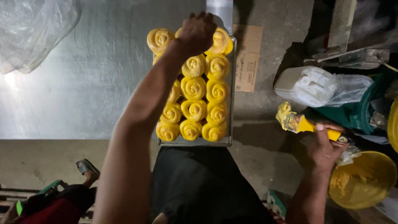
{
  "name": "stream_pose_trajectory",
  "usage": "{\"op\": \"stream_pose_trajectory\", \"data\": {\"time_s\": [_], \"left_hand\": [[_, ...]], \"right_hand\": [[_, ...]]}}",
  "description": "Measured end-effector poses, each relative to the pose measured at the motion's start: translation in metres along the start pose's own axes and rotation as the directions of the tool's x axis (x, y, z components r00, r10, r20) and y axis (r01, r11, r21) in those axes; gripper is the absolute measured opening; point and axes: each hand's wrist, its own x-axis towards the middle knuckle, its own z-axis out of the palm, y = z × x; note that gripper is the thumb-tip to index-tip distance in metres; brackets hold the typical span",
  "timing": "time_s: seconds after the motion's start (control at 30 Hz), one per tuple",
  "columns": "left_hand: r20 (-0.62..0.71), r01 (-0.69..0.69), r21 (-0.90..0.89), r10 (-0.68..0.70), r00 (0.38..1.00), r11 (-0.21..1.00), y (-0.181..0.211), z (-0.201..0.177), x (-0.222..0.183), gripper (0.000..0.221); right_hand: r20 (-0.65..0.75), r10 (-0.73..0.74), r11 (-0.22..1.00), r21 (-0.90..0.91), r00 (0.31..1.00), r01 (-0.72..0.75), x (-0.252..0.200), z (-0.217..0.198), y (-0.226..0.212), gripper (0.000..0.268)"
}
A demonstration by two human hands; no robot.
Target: Using a brush to apply a yellow glaze or egg wash to spiral-shaped pastry dough on a tray.
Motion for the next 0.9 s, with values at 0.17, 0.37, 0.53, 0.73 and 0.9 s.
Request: {"op": "stream_pose_trajectory", "data": {"time_s": [0.17, 0.37, 0.53, 0.73, 0.9], "left_hand": [[-0.106, 0.072, -0.452, -0.134, 0.985, 0.889, 0.015, -0.109, -0.097, 0.013], [-0.044, 0.342, -0.811, -0.632, 0.774, 0.475, 0.029, -0.055, -0.405, 0.015], [-0.041, 0.594, -0.14, -0.604, 0.796, 0.792, 0.13, 0.064, -0.63, 0.057], [0.516, 0.984, -0.002, -0.842, 0.155, 0.18, 0.183, 0.085, -0.652, 0.06], [0.144, 0.796, -0.301, -0.8, 0.582, 0.524, 0.054, -0.05, -0.378, 0.05]], "right_hand": [[0.012, 0.093, 0.993, 0.071, 0.996, -0.093, 0.019, 0.023, -0.014, 0.009], [0.074, 0.011, 0.945, 0.326, 0.997, -0.034, 0.069, 0.079, -0.008, 0.015], [0.224, -0.183, 0.975, 0.165, 0.957, 0.147, 0.129, 0.159, -0.024, 0.019], [0.362, -0.194, 0.949, 0.304, 0.912, 0.081, 0.128, 0.227, -0.12, 0.017], [0.326, -0.163, 0.943, 0.331, 0.931, 0.049, 0.118, 0.214, -0.086, 0.017]]}}
